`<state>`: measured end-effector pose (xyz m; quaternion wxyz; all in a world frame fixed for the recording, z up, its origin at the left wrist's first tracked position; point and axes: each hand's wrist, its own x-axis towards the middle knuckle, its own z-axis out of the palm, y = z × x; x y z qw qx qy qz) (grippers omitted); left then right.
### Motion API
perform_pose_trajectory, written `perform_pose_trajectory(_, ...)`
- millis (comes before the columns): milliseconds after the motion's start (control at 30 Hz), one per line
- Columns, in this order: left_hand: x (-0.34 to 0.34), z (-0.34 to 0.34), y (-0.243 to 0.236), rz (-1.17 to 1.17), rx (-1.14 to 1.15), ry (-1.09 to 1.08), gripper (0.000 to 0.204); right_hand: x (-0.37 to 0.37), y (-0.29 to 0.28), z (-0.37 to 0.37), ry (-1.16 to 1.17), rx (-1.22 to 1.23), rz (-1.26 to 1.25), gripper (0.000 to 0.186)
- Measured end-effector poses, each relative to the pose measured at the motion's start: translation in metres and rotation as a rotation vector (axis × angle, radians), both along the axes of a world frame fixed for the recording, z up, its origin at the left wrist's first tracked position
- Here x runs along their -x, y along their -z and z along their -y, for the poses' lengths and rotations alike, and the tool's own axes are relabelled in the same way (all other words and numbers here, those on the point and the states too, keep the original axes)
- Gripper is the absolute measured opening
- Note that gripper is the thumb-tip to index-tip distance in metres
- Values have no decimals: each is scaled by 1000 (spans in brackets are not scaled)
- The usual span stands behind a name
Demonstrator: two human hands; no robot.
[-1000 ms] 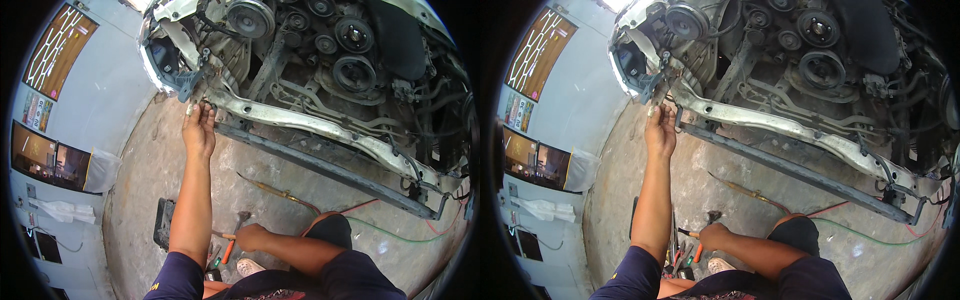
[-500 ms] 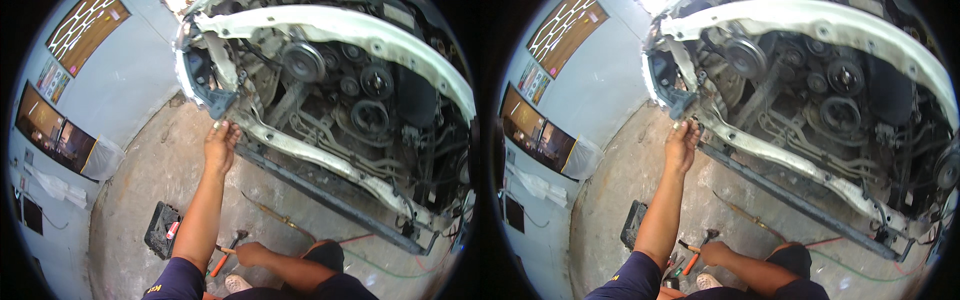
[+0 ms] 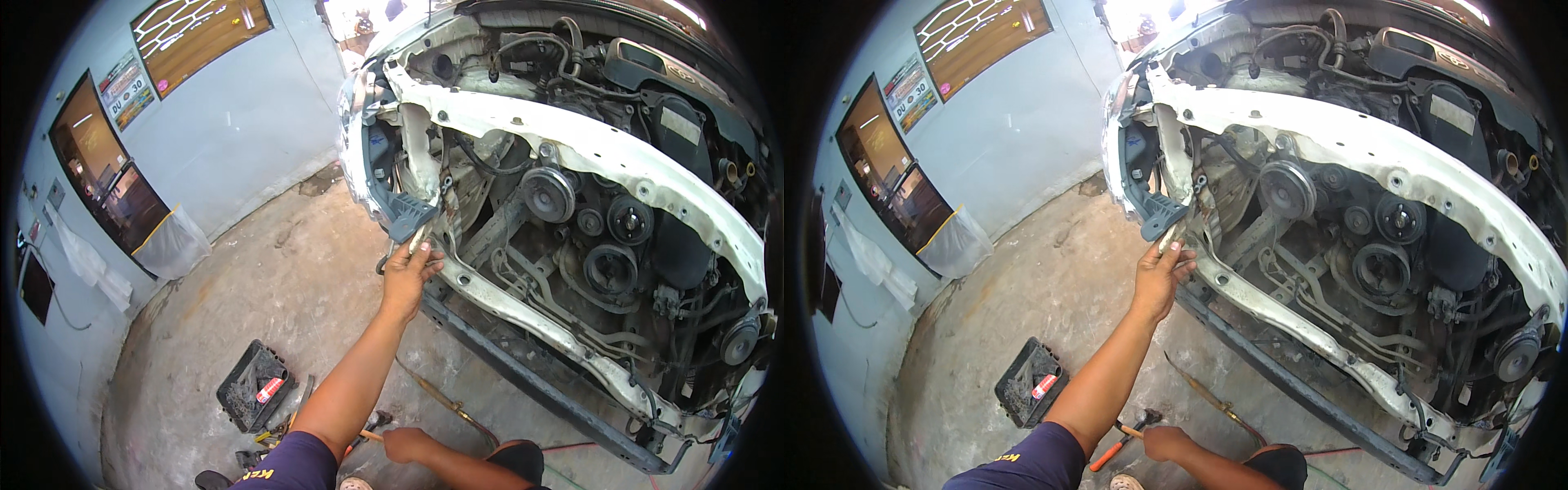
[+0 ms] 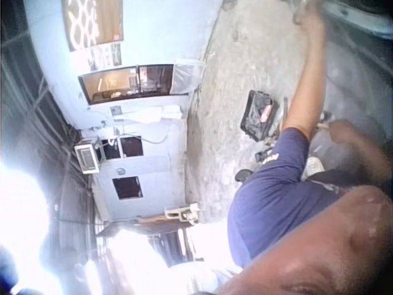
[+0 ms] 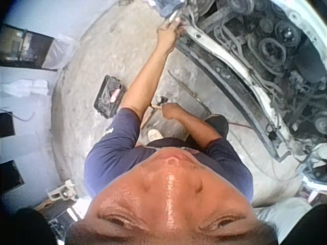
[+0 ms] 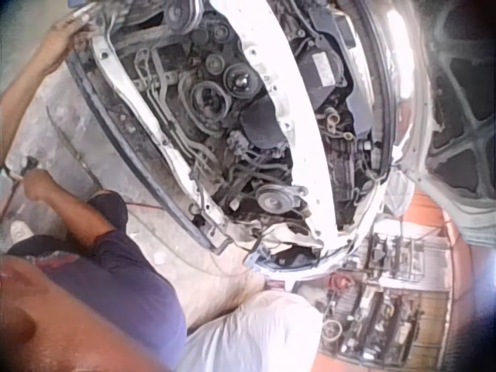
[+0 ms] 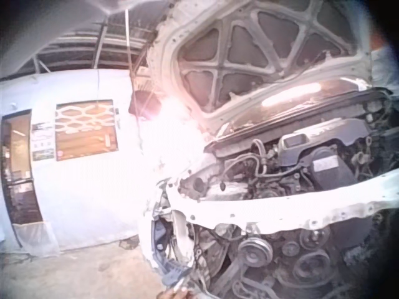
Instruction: The person uses hammers to straighten a metal car bracket and then hammers the bracket back into place on the front frame of a vehicle.
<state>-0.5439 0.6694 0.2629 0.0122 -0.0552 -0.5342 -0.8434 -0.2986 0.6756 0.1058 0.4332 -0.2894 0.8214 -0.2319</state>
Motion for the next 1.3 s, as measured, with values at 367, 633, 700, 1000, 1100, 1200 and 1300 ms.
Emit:
perform_pose_trajectory(367,21,13,-6,122,-367,231,32,2,17,2,-27,5,-17,38)
perform_pose_trajectory(633,19,26,-30,165,-501,415,47,5,8,-7,22,-12,-11,38)
perform_pose_trajectory(700,25,35,-37,230,-501,422,47,8,4,-8,48,-23,-14,37)
perform_pose_trajectory(1000,39,42,-47,421,-449,212,46,48,25,-40,247,114,-28,41)
perform_pose_trajectory(1100,35,52,-45,421,-473,256,46,61,3,-77,434,301,-173,41)
perform_pose_trajectory(1200,28,50,-51,450,-511,261,48,69,-53,-108,758,397,7,32)
perform_pose_trajectory(1300,28,47,-50,390,-499,284,52,72,-74,-118,988,584,138,20)
